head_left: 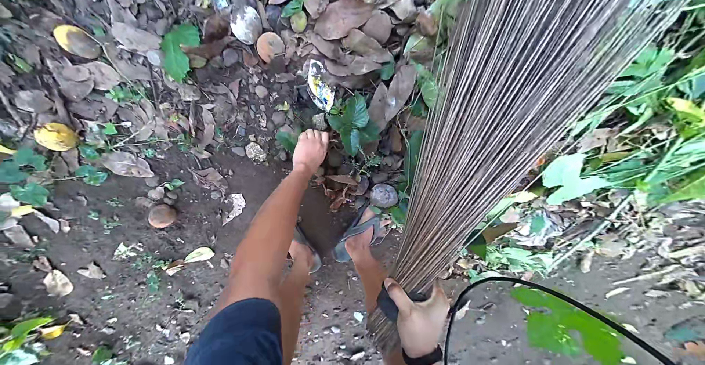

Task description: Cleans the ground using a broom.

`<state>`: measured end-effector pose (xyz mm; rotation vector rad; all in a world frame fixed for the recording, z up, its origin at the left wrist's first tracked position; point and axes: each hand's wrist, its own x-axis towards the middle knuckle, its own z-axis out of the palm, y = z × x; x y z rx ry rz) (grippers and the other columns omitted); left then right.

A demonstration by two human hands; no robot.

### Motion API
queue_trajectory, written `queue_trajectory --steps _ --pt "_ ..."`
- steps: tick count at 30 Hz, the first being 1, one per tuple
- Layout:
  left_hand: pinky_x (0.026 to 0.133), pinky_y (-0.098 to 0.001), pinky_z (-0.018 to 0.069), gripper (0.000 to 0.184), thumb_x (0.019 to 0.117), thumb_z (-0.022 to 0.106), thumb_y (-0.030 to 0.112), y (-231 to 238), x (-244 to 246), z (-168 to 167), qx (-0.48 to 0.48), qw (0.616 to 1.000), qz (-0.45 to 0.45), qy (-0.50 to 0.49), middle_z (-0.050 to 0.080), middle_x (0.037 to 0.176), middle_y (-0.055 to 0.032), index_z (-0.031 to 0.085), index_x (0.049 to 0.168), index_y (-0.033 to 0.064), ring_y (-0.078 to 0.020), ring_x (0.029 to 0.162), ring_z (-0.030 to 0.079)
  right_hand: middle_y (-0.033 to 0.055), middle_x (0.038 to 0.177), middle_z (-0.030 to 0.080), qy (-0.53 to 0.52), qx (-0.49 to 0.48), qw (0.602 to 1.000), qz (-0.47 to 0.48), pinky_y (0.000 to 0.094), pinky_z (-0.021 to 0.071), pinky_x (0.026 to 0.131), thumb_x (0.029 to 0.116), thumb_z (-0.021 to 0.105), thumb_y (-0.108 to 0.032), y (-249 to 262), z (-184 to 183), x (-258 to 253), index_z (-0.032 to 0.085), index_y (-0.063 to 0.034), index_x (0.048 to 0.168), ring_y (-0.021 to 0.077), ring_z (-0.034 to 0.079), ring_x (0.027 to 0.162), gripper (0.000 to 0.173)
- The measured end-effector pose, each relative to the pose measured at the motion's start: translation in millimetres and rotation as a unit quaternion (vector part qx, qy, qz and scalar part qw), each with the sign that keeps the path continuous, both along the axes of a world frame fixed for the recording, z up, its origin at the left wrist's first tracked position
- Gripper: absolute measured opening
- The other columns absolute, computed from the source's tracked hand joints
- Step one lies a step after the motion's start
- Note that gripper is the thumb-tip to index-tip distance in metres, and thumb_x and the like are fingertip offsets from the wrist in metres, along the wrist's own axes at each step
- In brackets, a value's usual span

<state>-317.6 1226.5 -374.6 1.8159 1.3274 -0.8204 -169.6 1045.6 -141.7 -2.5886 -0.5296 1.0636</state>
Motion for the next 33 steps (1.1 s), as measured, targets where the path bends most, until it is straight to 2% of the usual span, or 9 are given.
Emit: queue_trajectory --steps 4,7,11,15,18,22,24,27,33 --pt "0.11 -0.0567 0.0403 0.037 0.1072 0.041 0.002 7.2 34.5 -0.1 -0.111 0.968 0.183 0.128 0.045 0.144 -0.0382 0.045 0.14 -0.0168 -0.0505 0.137 0.045 0.008 0.087 0.069 0.01 -0.002 1.0 -0.002 0.011 0.0501 0.072 0.0587 0.076 -0.021 3.8 1.7 -2.5 0.061 0.0165 0.112 -0.0077 0.063 0.076 0.066" --pt "0.099 -0.0616 0.0481 0.03 0.1047 0.05 0.007 18.2 31.3 -3.6 -0.167 0.966 0.134 0.145 0.058 0.134 -0.0325 0.06 0.126 -0.0117 -0.0476 0.128 0.056 0.0092 0.088 0.069 0.013 -0.006 1.0 0.014 0.0122 0.0501 0.073 0.0599 0.076 -0.023 1.4 2.7 -6.2 0.061 0.0165 0.111 -0.0061 0.063 0.077 0.066" --pt "0.102 -0.073 0.0401 0.036 0.1015 0.056 0.012 26.2 3.0 9.2 -0.17 0.978 0.059 0.107 0.059 0.133 -0.0318 0.059 0.133 -0.0059 -0.051 0.127 0.055 0.0125 0.089 0.07 0.023 -0.026 0.999 0.027 0.0198 0.052 0.074 0.0603 0.076 -0.026 1.1 3.3 -5.7 0.062 0.0158 0.113 0.0016 0.065 0.078 0.069" --pt "0.093 -0.069 0.0484 0.032 0.1031 0.054 0.012 -9.1 -28.1 54.1 -0.183 0.979 0.049 0.075 0.063 0.123 -0.0338 0.06 0.128 -0.0071 -0.0531 0.117 0.061 0.0093 0.088 0.07 0.04 -0.012 0.999 -0.002 0.017 0.0513 0.073 0.0593 0.076 -0.024 2.6 5.0 -8.4 0.063 0.0144 0.11 -0.0016 0.064 0.077 0.064" --pt "0.105 -0.0579 0.0454 0.032 0.105 0.045 0.003 -34.7 -28.7 74.9 -0.153 0.981 -0.095 -0.066 0.065 0.126 -0.0273 0.06 0.132 -0.0053 -0.0449 0.124 0.059 0.0031 0.081 0.068 0.046 0.015 0.998 -0.049 0.0127 0.051 0.068 0.0572 0.076 -0.02 8.6 5.9 -9.1 0.064 0.0117 0.104 -0.007 0.062 0.072 0.058" --pt "0.124 -0.0506 0.0243 0.035 0.1044 0.046 0.0 -15.4 27.5 37.0 -0.04 0.962 -0.163 -0.216 0.044 0.154 -0.0263 0.056 0.137 -0.0106 -0.0423 0.148 0.036 0.0034 0.083 0.068 0.027 0.027 0.997 -0.064 0.0121 0.0504 0.069 0.0601 0.076 -0.019 12.1 3.6 -3.6 0.062 0.0128 0.107 -0.0077 0.062 0.073 0.058" --pt "0.125 -0.0534 0.02 0.037 0.105 0.041 -0.002 10.1 52.6 14.7 -0.015 0.975 -0.147 -0.167 0.038 0.157 -0.0312 0.05 0.139 -0.0138 -0.0463 0.15 0.029 0.0044 0.084 0.068 0.018 0.028 0.997 -0.065 0.0119 0.0505 0.07 0.06 0.076 -0.019 10.1 0.8 -1.7 0.062 0.0134 0.109 -0.0075 0.062 0.074 0.06" --pt "0.12 -0.0571 0.0252 0.039 0.1044 0.038 -0.007 26.8 70.3 -2.1 0.018 0.986 -0.157 -0.054 0.044 0.148 -0.0371 0.043 0.142 -0.0167 -0.0505 0.143 0.037 0.0054 0.085 0.068 0.021 0.017 0.998 -0.059 0.0115 0.0499 0.071 0.059 0.076 -0.02 4.5 1.4 -1.4 0.062 0.0146 0.11 -0.0078 0.062 0.075 0.063" --pt "0.117 -0.0534 0.0299 0.041 0.1056 0.034 -0.008 30.3 66.7 -2.8 -0.007 0.996 -0.015 0.086 0.043 0.147 -0.038 0.034 0.145 -0.0188 -0.0491 0.141 0.041 0.0046 0.085 0.069 0.047 -0.001 0.996 -0.074 0.0135 0.0514 0.071 0.0584 0.077 -0.023 4.1 4.0 -8.3 0.063 0.0123 0.109 -0.006 0.063 0.074 0.063"
